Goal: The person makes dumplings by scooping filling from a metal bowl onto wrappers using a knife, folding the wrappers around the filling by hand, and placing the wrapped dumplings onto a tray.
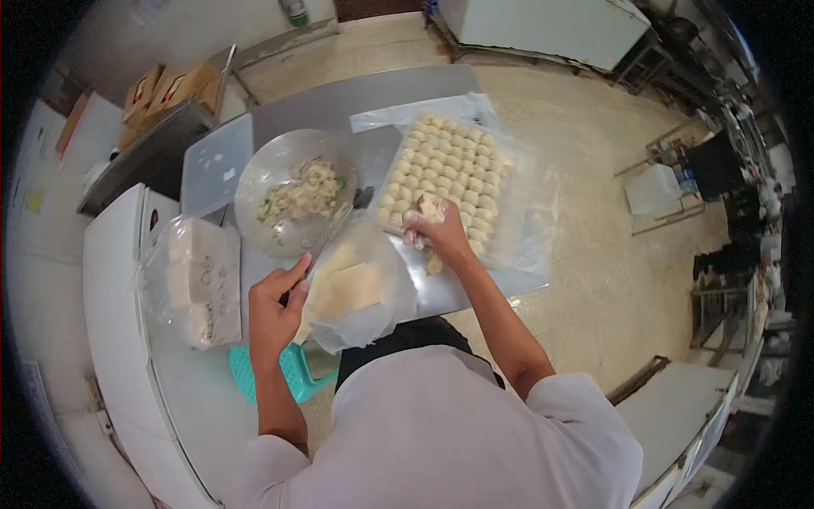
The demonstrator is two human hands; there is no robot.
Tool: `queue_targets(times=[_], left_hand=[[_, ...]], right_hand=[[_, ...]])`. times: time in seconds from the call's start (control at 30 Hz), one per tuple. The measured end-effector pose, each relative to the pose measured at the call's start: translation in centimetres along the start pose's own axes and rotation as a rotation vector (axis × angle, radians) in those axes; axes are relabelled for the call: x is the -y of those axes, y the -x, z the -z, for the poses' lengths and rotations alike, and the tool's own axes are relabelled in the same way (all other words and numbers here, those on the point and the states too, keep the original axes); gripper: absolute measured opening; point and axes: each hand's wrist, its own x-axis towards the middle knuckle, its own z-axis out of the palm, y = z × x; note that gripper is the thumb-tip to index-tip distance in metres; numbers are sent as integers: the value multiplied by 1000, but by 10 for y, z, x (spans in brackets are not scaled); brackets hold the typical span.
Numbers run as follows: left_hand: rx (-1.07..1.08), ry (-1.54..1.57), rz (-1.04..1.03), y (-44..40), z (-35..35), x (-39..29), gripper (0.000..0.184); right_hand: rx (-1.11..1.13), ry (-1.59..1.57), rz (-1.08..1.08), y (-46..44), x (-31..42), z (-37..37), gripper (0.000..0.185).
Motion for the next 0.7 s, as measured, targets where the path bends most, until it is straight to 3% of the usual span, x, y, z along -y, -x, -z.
queue_targets(times=[0.07, 0.1, 0.17, 0.23, 0.3, 0.43, 0.53, 0.63, 0.7], left_hand=[[21, 20, 57, -1, -7, -1, 40], [27, 25, 53, -2, -11, 1, 40], [14, 89, 15, -3, -16, 8, 40], [23, 90, 10, -5, -19, 8, 40], [31, 91, 8, -5, -21, 5, 41], [37, 59, 15, -6, -24, 1, 40], [22, 52, 36, -5, -25, 3, 40], [37, 14, 100, -3, -20, 0, 39], [61, -6, 146, -1, -18, 2, 39]], right_hand=[[-146, -31, 9, -8, 10, 21, 15], [-263, -190, 7, -13, 17, 29, 21], [-278, -152, 50, -13, 57, 50, 22], [-443, -15, 120, -32, 36, 104, 37], [-611, 195, -8, -53, 33, 153, 37], [-568, 385, -50, -86, 27, 208, 38], [-383, 377, -226, -103, 21, 235, 37], [-301, 138, -363, -116, 19, 248, 33], [-188, 729, -253, -122, 18, 254, 27]])
